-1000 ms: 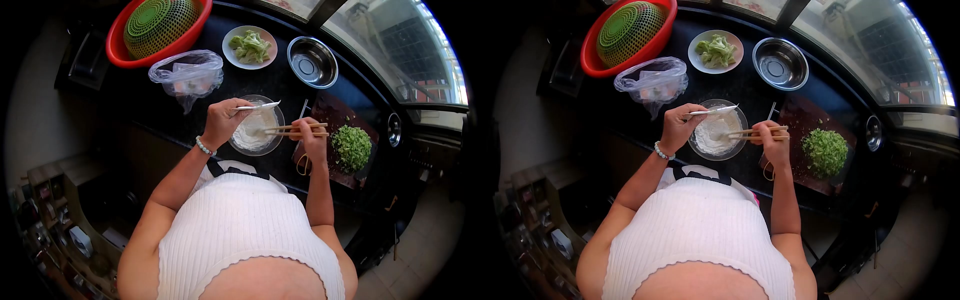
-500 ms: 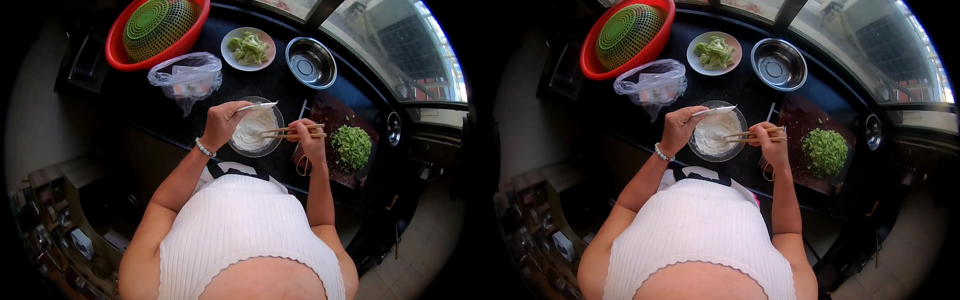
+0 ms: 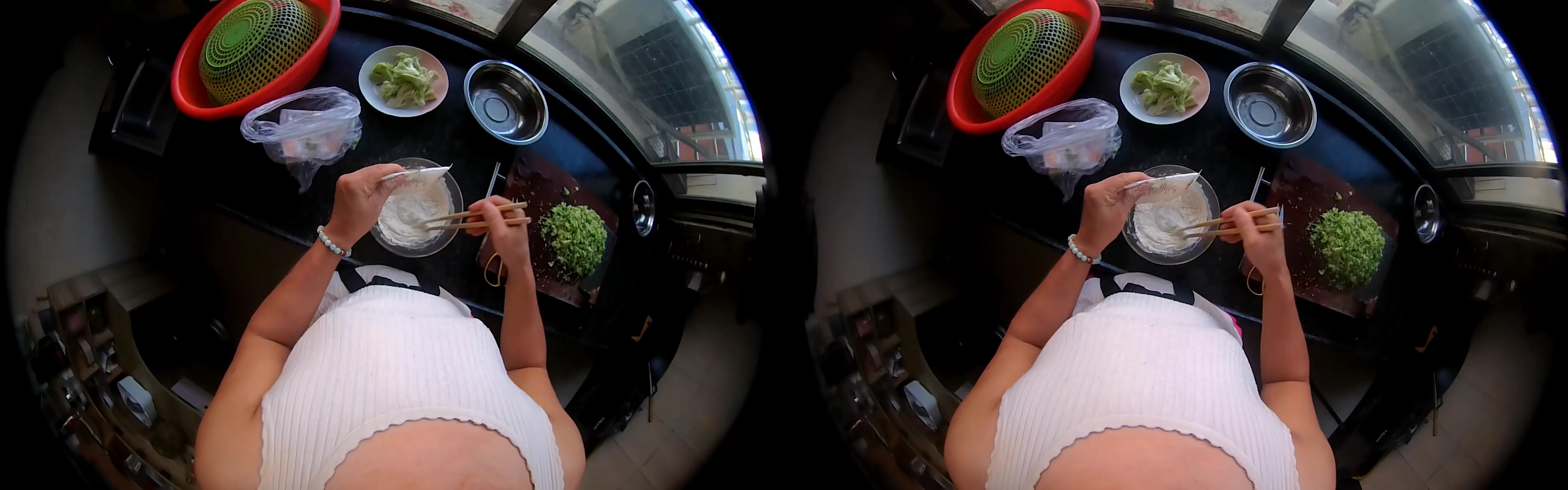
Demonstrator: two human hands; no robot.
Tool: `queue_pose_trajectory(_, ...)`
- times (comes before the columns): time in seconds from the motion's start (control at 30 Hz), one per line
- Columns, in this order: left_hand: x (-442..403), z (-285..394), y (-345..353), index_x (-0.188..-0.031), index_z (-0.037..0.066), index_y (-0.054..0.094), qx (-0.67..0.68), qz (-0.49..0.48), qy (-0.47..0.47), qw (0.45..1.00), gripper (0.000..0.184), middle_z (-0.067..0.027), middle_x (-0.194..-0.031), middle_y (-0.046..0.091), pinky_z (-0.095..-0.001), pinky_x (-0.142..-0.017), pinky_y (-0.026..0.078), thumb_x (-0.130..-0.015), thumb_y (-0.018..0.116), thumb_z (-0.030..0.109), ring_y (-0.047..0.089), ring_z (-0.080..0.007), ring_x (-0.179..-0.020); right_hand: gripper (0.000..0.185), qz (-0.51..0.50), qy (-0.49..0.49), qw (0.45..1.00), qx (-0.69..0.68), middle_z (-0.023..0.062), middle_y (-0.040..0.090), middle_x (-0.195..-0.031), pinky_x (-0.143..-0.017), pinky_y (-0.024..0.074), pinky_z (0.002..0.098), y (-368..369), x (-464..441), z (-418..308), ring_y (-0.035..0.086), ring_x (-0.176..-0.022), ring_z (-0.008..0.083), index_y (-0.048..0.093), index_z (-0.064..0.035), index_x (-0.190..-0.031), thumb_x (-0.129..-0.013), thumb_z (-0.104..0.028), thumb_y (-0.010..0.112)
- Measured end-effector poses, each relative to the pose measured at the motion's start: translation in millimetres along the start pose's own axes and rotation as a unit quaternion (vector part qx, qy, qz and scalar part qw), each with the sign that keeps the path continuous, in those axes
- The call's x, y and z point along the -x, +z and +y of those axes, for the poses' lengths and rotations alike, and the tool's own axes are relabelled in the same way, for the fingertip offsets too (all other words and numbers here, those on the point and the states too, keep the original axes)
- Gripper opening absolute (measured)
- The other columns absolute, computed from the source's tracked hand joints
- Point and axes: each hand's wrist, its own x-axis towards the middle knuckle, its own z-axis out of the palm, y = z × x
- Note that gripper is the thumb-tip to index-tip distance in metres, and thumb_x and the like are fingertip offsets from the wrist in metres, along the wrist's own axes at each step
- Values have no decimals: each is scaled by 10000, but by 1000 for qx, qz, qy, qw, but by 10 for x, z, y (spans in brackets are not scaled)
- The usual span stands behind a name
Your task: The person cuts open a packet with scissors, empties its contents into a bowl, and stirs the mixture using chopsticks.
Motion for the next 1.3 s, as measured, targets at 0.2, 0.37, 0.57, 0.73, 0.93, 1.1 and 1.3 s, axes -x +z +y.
queue_pose_trajectory(0.2,-7,107,-41,-875,-7,680,-14,-15,-32,999,103,-51,-735,667,-213,-593,477,-804,690,67,608,-70,-671,210,-72,-12,997,-20,91,663,-779,-650,544,250,110,46,106,654,-697,142,645,19,-935,-943,-139,507)
queue_pose_trajectory(0.37,28,15,-22,-895,-16,672,35,-40,-30,998,126,-58,-746,667,-213,-590,475,-818,681,82,605,-73,-665,215,43,-54,997,-21,99,666,-813,-632,551,246,24,-13,136,659,-698,148,645,11,-974,-945,-159,517)
queue_pose_trajectory(0.57,8,43,-58,-950,-26,658,13,-40,11,999,164,-71,-791,673,-223,-614,483,-876,615,114,607,-88,-687,230,75,63,988,-119,99,637,-800,-594,563,257,-16,255,197,644,-690,136,626,32,-983,-925,-181,561)
queue_pose_trajectory(0.73,1,81,-140,-958,-24,655,2,-59,13,998,153,-79,-802,671,-229,-620,483,-877,597,92,610,-94,-701,191,-156,229,943,183,82,634,-764,-532,493,234,-90,461,65,622,-624,128,643,30,-921,-844,-143,620)
queue_pose_trajectory(0.93,-20,231,-178,-956,-26,652,-21,-126,31,991,141,-88,-829,669,-227,-652,488,-865,601,70,621,-109,-722,110,20,-183,947,263,87,617,-837,-621,513,274,427,94,-429,636,-695,191,661,-4,-915,-808,-4,636)
queue_pose_trajectory(1.1,10,257,-192,-950,-12,657,13,-72,45,996,138,-103,-885,672,-258,-703,502,-824,646,45,639,-161,-771,127,-6,-205,948,242,85,621,-857,-638,502,266,406,-182,-217,627,-721,193,662,9,-905,-783,37,637)
queue_pose_trajectory(1.3,44,124,-259,-891,25,678,-39,-72,115,990,134,-109,-877,676,-284,-685,510,-758,690,22,653,-221,-780,113,9,-162,971,176,90,618,-881,-657,506,247,404,-183,-112,633,-736,172,658,28,-898,-787,35,641)
